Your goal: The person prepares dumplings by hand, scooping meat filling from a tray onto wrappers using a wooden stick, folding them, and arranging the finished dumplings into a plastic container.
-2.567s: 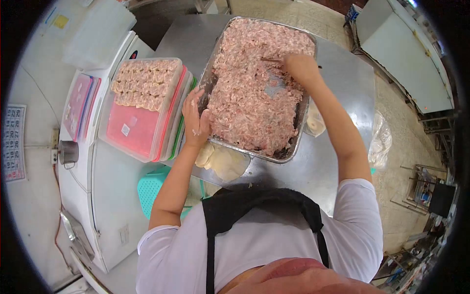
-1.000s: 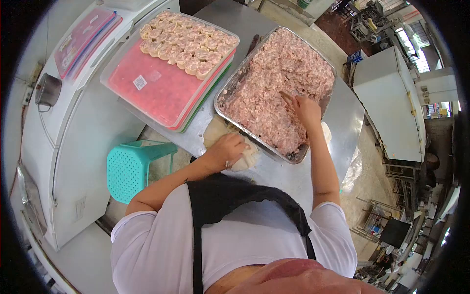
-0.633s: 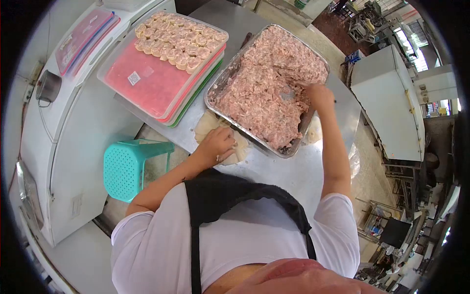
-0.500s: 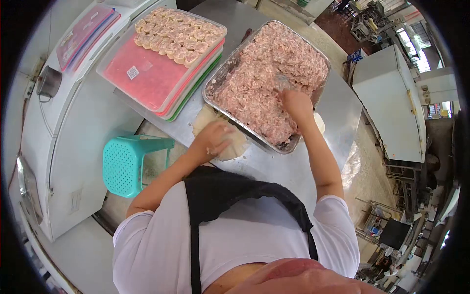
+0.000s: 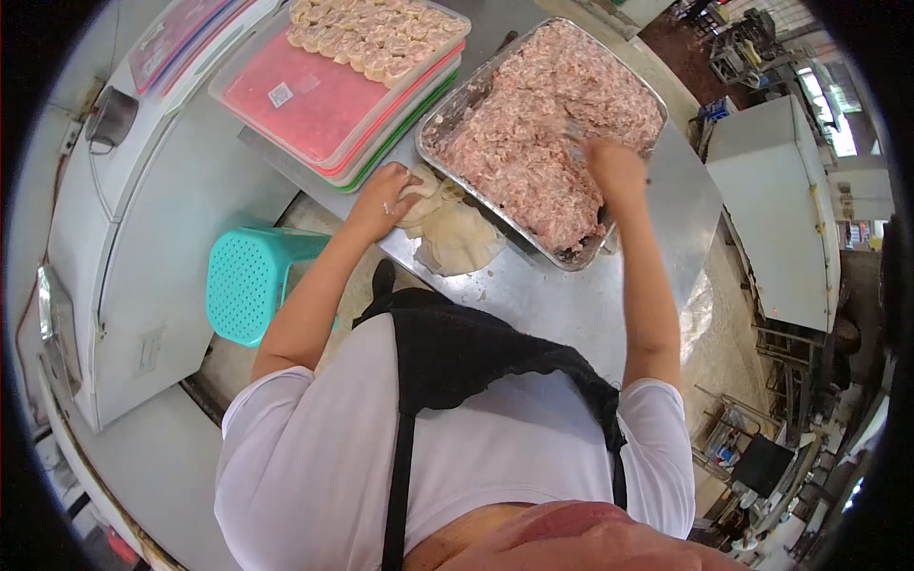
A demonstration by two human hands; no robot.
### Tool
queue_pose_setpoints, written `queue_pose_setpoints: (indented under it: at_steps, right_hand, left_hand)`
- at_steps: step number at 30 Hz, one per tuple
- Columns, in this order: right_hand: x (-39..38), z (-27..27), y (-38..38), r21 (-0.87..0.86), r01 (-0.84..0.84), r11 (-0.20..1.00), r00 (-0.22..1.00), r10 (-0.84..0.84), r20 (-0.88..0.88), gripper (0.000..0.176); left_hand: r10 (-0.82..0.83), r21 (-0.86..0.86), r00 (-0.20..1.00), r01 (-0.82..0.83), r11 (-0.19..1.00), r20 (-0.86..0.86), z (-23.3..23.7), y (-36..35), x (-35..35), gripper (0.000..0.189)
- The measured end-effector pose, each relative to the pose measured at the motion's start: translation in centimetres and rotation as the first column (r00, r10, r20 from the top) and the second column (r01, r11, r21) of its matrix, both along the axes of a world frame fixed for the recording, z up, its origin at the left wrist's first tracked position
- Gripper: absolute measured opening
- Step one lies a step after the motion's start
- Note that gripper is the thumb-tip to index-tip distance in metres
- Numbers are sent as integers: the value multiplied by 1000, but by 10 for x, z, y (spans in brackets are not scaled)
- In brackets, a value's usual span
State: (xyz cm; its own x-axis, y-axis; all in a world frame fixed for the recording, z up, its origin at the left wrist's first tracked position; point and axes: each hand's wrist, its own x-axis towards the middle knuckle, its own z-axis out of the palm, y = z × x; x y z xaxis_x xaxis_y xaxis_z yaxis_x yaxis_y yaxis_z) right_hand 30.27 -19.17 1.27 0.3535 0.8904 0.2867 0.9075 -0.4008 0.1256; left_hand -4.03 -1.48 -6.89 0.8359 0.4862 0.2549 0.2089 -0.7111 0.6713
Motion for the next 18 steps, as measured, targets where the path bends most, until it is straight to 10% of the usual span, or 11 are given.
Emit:
queue_pose_setpoints:
  at_steps: [11,18]
  right_hand:
    - [-52,8,-38,142,29,989,989,-7,-150,22]
    - [-47,-7,5,5,115,993,992,-115,-55,29]
  left_hand:
    - [-186,83,937,168,982,297,38,-17,7,17]
    - [-177,-547,975,222,807,135,63,-7,17,18]
